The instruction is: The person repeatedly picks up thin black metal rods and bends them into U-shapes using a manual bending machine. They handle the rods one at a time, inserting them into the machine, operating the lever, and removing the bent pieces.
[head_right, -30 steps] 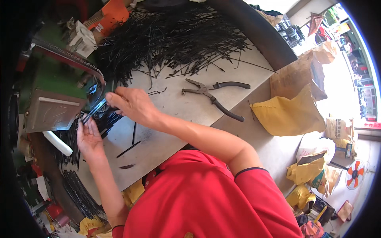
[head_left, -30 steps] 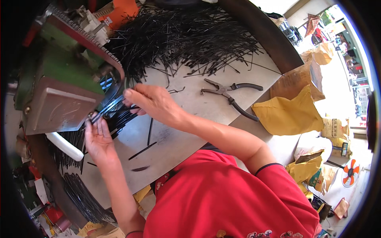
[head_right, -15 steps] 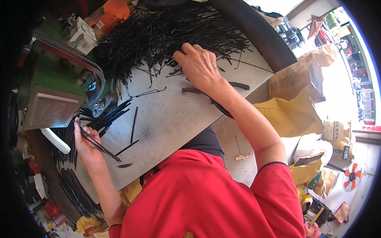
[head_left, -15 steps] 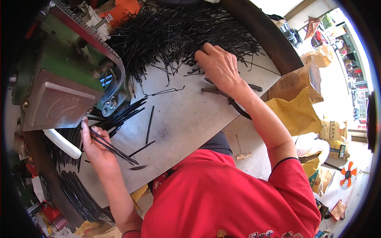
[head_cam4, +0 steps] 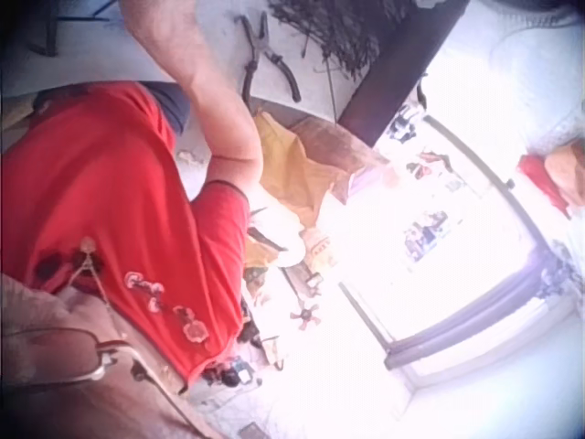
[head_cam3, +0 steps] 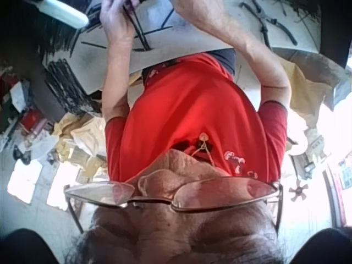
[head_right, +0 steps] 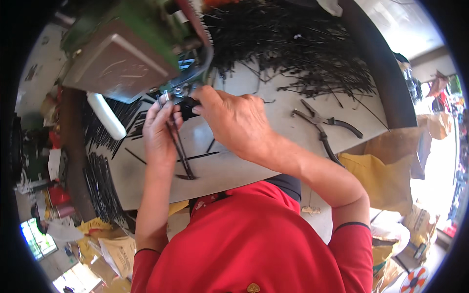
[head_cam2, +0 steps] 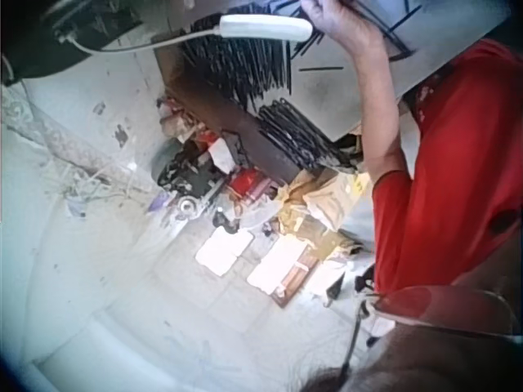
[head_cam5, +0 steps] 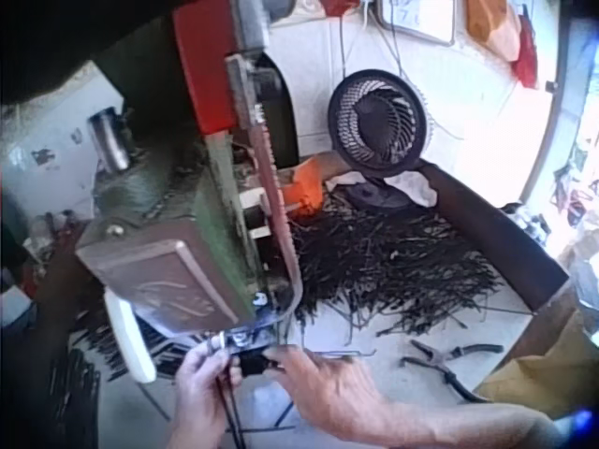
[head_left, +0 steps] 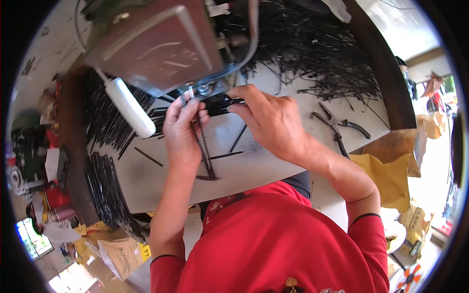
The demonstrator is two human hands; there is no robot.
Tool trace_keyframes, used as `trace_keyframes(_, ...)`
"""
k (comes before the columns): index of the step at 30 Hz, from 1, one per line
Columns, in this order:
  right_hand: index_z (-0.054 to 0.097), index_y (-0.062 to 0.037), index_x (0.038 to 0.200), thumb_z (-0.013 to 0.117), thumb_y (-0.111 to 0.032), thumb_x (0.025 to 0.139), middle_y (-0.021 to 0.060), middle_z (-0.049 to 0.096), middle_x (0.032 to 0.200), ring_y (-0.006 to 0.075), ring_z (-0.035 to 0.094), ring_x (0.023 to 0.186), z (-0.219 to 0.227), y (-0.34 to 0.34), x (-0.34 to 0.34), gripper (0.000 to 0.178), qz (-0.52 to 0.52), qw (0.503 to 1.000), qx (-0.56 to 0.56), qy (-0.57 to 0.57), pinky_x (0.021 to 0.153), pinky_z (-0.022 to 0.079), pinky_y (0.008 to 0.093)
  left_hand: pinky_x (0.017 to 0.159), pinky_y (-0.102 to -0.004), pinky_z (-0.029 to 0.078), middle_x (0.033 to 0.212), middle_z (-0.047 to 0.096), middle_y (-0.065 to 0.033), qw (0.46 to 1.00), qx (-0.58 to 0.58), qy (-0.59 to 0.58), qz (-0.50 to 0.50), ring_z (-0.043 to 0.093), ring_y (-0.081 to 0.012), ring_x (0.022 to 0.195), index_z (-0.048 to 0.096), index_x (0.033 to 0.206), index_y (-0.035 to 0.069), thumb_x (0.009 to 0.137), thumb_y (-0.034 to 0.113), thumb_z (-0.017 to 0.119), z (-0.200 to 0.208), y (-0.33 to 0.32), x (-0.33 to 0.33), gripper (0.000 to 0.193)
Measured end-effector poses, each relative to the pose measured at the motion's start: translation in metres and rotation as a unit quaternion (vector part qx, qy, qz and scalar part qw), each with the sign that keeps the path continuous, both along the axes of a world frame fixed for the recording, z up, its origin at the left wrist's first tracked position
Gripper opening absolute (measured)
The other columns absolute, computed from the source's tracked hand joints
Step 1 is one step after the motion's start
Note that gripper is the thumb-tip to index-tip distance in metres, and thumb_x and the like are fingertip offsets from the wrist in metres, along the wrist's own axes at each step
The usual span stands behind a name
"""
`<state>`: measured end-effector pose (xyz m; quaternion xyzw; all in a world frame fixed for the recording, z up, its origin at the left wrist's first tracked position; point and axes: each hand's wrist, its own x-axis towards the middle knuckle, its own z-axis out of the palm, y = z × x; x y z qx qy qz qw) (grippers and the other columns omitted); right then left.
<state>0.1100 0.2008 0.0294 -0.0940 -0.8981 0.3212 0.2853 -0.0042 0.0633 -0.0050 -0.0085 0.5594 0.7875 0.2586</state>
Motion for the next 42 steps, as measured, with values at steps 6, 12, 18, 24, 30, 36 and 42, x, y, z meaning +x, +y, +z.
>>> trace_keyframes(6,0.060,0.0007,0.088,0.059,-0.019,0.089,0.0057,0.057,0.056,0.0129,0.051,0.041,-0.015,-0.024,-0.033,0.020,0.005,0.896,-0.421,-0.138,0.038,0.041,0.0289,0.057,-0.0209,0.046,0.077,0.062,-0.0016,0.997,-0.037,0.065,-0.032,0.056,-0.0074,0.063,0.063,0.102,0.002,0.086,0.010,0.066,0.002,0.002,-0.004,0.018)
trace_keyframes(12,0.059,0.0024,0.088,0.054,-0.016,0.092,0.0052,0.057,0.057,0.0107,0.047,0.039,-0.020,-0.026,-0.049,0.019,-0.003,0.897,-0.435,-0.083,0.035,0.038,0.0261,0.057,-0.0211,0.046,0.079,0.062,-0.0012,0.996,-0.049,0.069,-0.041,0.056,-0.0070,0.066,0.062,0.103,0.002,0.087,0.009,0.064,0.004,0.002,-0.005,0.018)
trace_keyframes(18,0.058,0.0029,0.090,0.053,-0.015,0.093,0.0047,0.056,0.057,0.0094,0.045,0.039,-0.027,-0.027,-0.051,0.019,-0.002,0.881,-0.467,-0.071,0.034,0.036,0.0251,0.057,-0.0210,0.045,0.079,0.063,-0.0027,0.996,-0.027,0.064,-0.055,0.056,-0.0075,0.063,0.062,0.104,0.002,0.087,0.008,0.063,0.001,0.001,-0.009,0.018)
trace_keyframes(24,0.059,0.0025,0.091,0.053,-0.017,0.093,0.0041,0.056,0.058,0.0080,0.045,0.041,-0.027,-0.025,-0.052,0.020,0.003,0.865,-0.496,-0.073,0.035,0.036,0.0243,0.057,-0.0209,0.044,0.078,0.063,-0.0029,0.996,-0.032,0.046,-0.067,0.056,-0.0077,0.063,0.061,0.104,0.002,0.087,0.008,0.063,0.007,0.002,-0.010,0.018)
trace_keyframes(30,0.060,0.0022,0.092,0.054,-0.016,0.092,0.0034,0.055,0.058,0.0069,0.044,0.042,-0.026,-0.025,-0.051,0.019,0.013,0.854,-0.515,-0.068,0.036,0.034,0.0225,0.056,-0.0203,0.043,0.077,0.063,-0.0027,0.997,-0.023,0.042,-0.064,0.056,-0.0076,0.062,0.060,0.104,0.002,0.087,0.008,0.063,0.005,0.002,-0.010,0.018)
trace_keyframes(36,0.062,0.0016,0.092,0.055,-0.015,0.092,0.0023,0.055,0.058,0.0060,0.044,0.043,-0.028,-0.021,-0.051,0.018,0.031,0.854,-0.517,-0.054,0.036,0.033,0.0218,0.055,-0.0200,0.044,0.078,0.063,-0.0028,0.996,-0.023,0.049,-0.066,0.057,-0.0079,0.062,0.061,0.103,0.002,0.086,0.009,0.064,0.003,0.002,-0.013,0.018)
trace_keyframes(42,0.063,0.0013,0.092,0.057,-0.017,0.090,0.0031,0.055,0.058,0.0066,0.045,0.042,-0.026,-0.009,-0.055,0.019,0.058,0.834,-0.542,-0.092,0.036,0.033,0.0223,0.055,-0.0204,0.045,0.078,0.064,-0.0034,0.995,-0.053,0.028,-0.075,0.058,-0.0089,0.062,0.062,0.102,0.002,0.085,0.008,0.066,0.009,0.001,-0.016,0.018)
